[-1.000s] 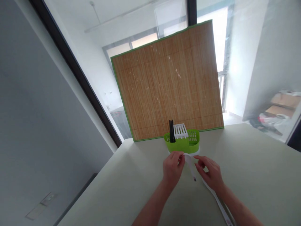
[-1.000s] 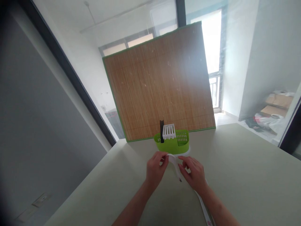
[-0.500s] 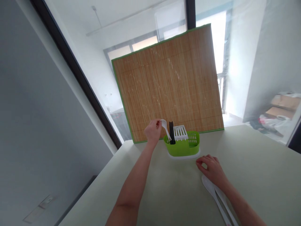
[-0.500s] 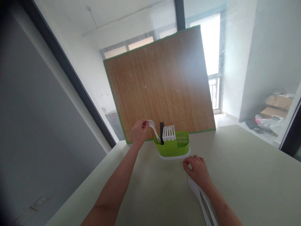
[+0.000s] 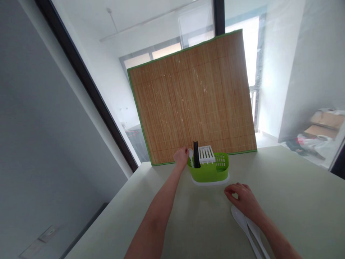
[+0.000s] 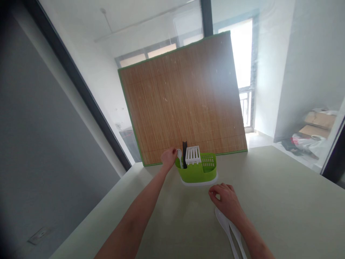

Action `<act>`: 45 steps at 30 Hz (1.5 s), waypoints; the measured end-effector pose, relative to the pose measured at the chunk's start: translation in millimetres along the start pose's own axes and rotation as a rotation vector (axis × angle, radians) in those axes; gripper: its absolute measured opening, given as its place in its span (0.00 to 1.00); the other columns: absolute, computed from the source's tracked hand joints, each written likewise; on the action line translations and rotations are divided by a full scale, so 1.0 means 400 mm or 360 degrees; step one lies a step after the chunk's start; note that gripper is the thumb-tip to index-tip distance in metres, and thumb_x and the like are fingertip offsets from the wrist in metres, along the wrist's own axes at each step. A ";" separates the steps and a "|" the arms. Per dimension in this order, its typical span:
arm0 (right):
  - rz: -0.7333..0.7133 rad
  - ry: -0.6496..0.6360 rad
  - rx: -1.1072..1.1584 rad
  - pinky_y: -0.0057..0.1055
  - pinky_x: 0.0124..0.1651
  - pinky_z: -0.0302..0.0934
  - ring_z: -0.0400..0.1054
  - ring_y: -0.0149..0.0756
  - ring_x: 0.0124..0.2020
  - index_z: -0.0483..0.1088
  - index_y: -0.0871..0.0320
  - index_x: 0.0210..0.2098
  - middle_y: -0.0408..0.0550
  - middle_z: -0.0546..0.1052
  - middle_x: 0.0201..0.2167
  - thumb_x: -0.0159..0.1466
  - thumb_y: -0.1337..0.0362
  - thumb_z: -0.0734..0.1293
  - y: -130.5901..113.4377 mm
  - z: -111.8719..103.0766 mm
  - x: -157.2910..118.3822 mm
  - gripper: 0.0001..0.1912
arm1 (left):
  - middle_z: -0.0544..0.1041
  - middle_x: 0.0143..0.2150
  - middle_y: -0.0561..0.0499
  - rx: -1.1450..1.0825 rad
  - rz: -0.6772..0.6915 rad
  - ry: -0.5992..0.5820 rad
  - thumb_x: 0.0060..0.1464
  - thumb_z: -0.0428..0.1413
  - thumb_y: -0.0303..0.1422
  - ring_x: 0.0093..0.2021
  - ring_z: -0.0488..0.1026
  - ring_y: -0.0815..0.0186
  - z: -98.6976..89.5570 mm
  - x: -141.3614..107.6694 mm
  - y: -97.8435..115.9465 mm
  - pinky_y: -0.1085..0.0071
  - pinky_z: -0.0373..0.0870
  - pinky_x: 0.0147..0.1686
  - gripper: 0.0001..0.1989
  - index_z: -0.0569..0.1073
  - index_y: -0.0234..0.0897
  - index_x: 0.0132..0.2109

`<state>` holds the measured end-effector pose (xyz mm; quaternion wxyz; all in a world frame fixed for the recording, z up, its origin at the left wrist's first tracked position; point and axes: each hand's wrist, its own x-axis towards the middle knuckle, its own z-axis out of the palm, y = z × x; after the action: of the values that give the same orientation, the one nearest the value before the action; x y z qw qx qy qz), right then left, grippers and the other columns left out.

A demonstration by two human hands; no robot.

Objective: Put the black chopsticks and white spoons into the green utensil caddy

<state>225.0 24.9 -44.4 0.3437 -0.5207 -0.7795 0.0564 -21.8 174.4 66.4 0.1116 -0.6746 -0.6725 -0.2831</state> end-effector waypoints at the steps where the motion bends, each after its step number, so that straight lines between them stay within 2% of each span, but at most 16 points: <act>1: 0.0007 -0.0025 0.0006 0.36 0.42 0.54 0.68 0.36 0.33 0.72 0.52 0.32 0.43 0.76 0.29 0.61 0.61 0.60 0.002 0.001 -0.001 0.09 | 0.77 0.37 0.46 -0.0002 -0.0017 -0.0018 0.57 0.48 0.36 0.39 0.73 0.60 0.010 0.000 -0.002 0.71 0.63 0.34 0.12 0.75 0.39 0.40; 6: 0.0044 -0.0127 0.0045 0.36 0.43 0.55 0.69 0.36 0.35 0.72 0.52 0.33 0.43 0.76 0.30 0.61 0.61 0.59 0.011 0.005 -0.005 0.10 | 0.77 0.37 0.44 -0.0030 -0.0013 -0.0085 0.56 0.50 0.38 0.39 0.73 0.59 0.044 0.000 -0.007 0.69 0.65 0.35 0.12 0.75 0.38 0.39; 11: 0.0094 -0.0218 0.0060 0.36 0.43 0.56 0.69 0.38 0.36 0.72 0.52 0.34 0.45 0.77 0.32 0.60 0.61 0.59 0.024 0.013 -0.008 0.10 | 0.77 0.35 0.43 -0.0082 0.0007 -0.0116 0.56 0.51 0.38 0.38 0.74 0.59 0.059 -0.010 -0.014 0.68 0.65 0.35 0.12 0.75 0.37 0.38; 15: 0.0129 -0.0292 0.0026 0.37 0.42 0.56 0.68 0.39 0.38 0.72 0.52 0.35 0.45 0.77 0.32 0.61 0.61 0.59 0.031 0.014 -0.012 0.11 | 0.77 0.37 0.43 -0.0157 0.0009 -0.0086 0.55 0.51 0.37 0.39 0.73 0.59 0.047 -0.019 -0.023 0.67 0.66 0.37 0.11 0.75 0.37 0.40; 18: 0.0133 -0.0326 0.0011 0.36 0.42 0.56 0.68 0.40 0.39 0.73 0.52 0.36 0.45 0.76 0.33 0.60 0.61 0.59 0.046 0.009 -0.015 0.11 | 0.75 0.45 0.43 -0.0212 0.0019 -0.0001 0.55 0.52 0.37 0.45 0.71 0.59 0.023 -0.038 -0.030 0.66 0.66 0.41 0.13 0.73 0.39 0.46; 21: 0.0145 -0.0353 0.0031 0.34 0.41 0.57 0.67 0.39 0.38 0.72 0.53 0.36 0.46 0.76 0.32 0.59 0.59 0.60 0.073 -0.001 -0.016 0.11 | 0.71 0.49 0.45 -0.0418 -0.0048 0.0235 0.56 0.51 0.35 0.49 0.67 0.60 0.010 -0.100 -0.031 0.67 0.66 0.44 0.13 0.72 0.40 0.47; 23: 0.0168 -0.0390 0.0037 0.33 0.40 0.57 0.67 0.39 0.37 0.72 0.54 0.37 0.46 0.76 0.32 0.58 0.57 0.61 0.089 -0.008 -0.018 0.12 | 0.70 0.48 0.46 -0.0710 -0.0094 0.0366 0.55 0.50 0.32 0.47 0.68 0.63 0.015 -0.175 -0.023 0.70 0.68 0.42 0.12 0.71 0.40 0.47; 24: 0.0176 -0.0415 0.0032 0.33 0.39 0.58 0.67 0.40 0.37 0.73 0.54 0.37 0.46 0.76 0.32 0.58 0.56 0.62 0.094 -0.011 -0.019 0.12 | 0.70 0.48 0.47 -0.0870 -0.0094 0.0373 0.55 0.50 0.30 0.45 0.68 0.65 0.022 -0.221 -0.016 0.72 0.69 0.39 0.12 0.71 0.40 0.46; 26: 0.0177 -0.0477 0.0021 0.33 0.39 0.57 0.66 0.40 0.38 0.73 0.54 0.36 0.46 0.75 0.32 0.57 0.55 0.63 0.098 -0.016 -0.021 0.13 | 0.69 0.48 0.48 -0.1125 -0.0030 0.0260 0.55 0.50 0.29 0.42 0.68 0.68 0.040 -0.322 0.003 0.75 0.70 0.36 0.12 0.71 0.41 0.45; 29: 0.0165 -0.0548 0.0004 0.33 0.41 0.57 0.65 0.41 0.38 0.74 0.54 0.35 0.47 0.75 0.33 0.56 0.56 0.64 0.090 -0.021 -0.022 0.12 | 0.68 0.48 0.49 -0.1324 0.0010 0.0030 0.55 0.49 0.28 0.42 0.68 0.69 0.064 -0.458 0.033 0.76 0.70 0.34 0.11 0.71 0.42 0.44; 32: 0.0152 -0.0592 -0.0025 0.34 0.41 0.56 0.65 0.42 0.39 0.75 0.53 0.33 0.47 0.75 0.34 0.54 0.58 0.65 0.074 -0.024 -0.023 0.11 | 0.69 0.45 0.51 -0.1406 -0.0016 -0.0178 0.54 0.49 0.25 0.38 0.69 0.71 0.076 -0.534 0.055 0.79 0.68 0.28 0.12 0.72 0.42 0.43; 35: 0.0130 -0.0609 -0.0070 0.35 0.42 0.56 0.64 0.43 0.39 0.75 0.53 0.32 0.47 0.75 0.34 0.53 0.57 0.66 0.064 -0.027 -0.025 0.10 | 0.70 0.42 0.52 -0.1429 0.0008 -0.0305 0.52 0.49 0.24 0.35 0.68 0.72 0.079 -0.556 0.066 0.79 0.66 0.27 0.13 0.72 0.41 0.42; 41: 0.0159 -0.0656 -0.0158 0.36 0.41 0.54 0.65 0.44 0.40 0.75 0.52 0.28 0.46 0.75 0.32 0.51 0.61 0.66 0.064 -0.022 -0.029 0.07 | 0.73 0.38 0.52 -0.1389 0.0045 -0.0374 0.51 0.49 0.23 0.32 0.68 0.72 0.092 -0.563 0.074 0.78 0.65 0.29 0.12 0.74 0.40 0.39; 45: 0.0231 -0.0685 -0.0177 0.37 0.41 0.52 0.66 0.43 0.38 0.73 0.53 0.25 0.44 0.76 0.27 0.50 0.64 0.66 0.071 -0.012 -0.033 0.04 | 0.74 0.36 0.52 -0.1393 0.0038 -0.0429 0.51 0.50 0.24 0.30 0.68 0.73 0.104 -0.569 0.071 0.77 0.65 0.30 0.11 0.75 0.39 0.38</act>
<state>252.9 25.2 -59.7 0.1355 -0.5695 -0.7972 0.1477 30.2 2.4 -82.2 -0.2691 -0.6969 -0.4903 -0.4489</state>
